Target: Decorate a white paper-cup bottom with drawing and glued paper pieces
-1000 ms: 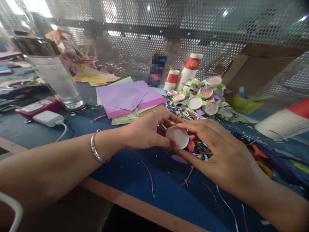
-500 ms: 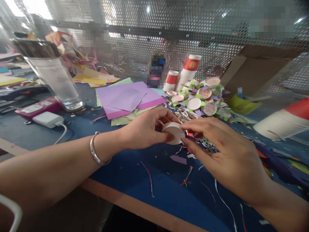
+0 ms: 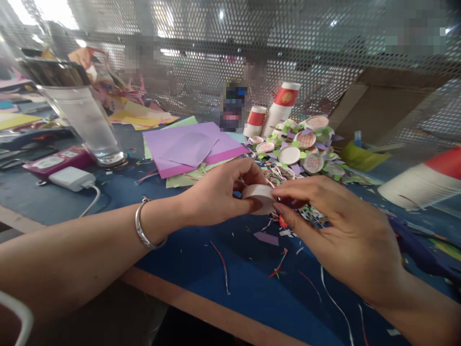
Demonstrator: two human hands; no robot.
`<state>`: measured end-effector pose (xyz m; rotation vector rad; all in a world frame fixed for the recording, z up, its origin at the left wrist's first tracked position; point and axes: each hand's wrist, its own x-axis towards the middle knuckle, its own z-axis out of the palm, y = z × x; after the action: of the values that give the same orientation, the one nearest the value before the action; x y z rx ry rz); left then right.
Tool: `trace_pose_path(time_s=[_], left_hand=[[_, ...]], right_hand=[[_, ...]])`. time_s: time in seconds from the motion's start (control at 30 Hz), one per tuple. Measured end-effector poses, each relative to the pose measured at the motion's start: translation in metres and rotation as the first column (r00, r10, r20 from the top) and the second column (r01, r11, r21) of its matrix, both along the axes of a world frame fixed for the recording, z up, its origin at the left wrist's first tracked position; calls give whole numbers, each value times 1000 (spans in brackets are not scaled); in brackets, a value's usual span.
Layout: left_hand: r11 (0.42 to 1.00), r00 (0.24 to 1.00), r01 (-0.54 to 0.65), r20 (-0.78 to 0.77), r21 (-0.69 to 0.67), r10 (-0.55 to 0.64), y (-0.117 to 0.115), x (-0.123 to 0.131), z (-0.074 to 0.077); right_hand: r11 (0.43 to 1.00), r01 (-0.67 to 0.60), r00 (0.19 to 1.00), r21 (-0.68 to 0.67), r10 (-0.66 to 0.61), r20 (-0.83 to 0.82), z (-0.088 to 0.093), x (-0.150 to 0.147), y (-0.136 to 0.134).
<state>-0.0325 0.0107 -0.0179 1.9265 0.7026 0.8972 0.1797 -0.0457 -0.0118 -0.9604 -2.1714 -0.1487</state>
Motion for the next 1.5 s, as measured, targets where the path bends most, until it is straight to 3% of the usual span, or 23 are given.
trace_pose_path(time_s=[0.17, 0.63, 1.07, 1.2, 1.4, 1.5], left_hand=[[1000, 1000, 7, 8, -30, -6, -1, 2, -2], [994, 995, -51, -84, 102, 59, -6, 2, -3], [996, 991, -52, -118, 72, 60, -10, 2, 1], [996, 986, -70, -148, 60, 78, -10, 1, 1], [1000, 996, 9, -86, 20, -7, -11, 2, 0], [1000, 995, -2, -101, 22, 4, -11, 1, 0]], right_hand=[[1000, -17, 1000, -7, 16, -26, -1, 0, 0], [1000, 27, 998, 2, -27, -49, -1, -2, 1], [1000, 29, 999, 2, -29, -43, -4, -3, 1], [998, 8, 998, 56, -5, -55, -5, -2, 3], [997, -6, 998, 81, 11, -61, -6, -2, 5], [996, 5, 998, 88, 0, -60, -6, -2, 4]])
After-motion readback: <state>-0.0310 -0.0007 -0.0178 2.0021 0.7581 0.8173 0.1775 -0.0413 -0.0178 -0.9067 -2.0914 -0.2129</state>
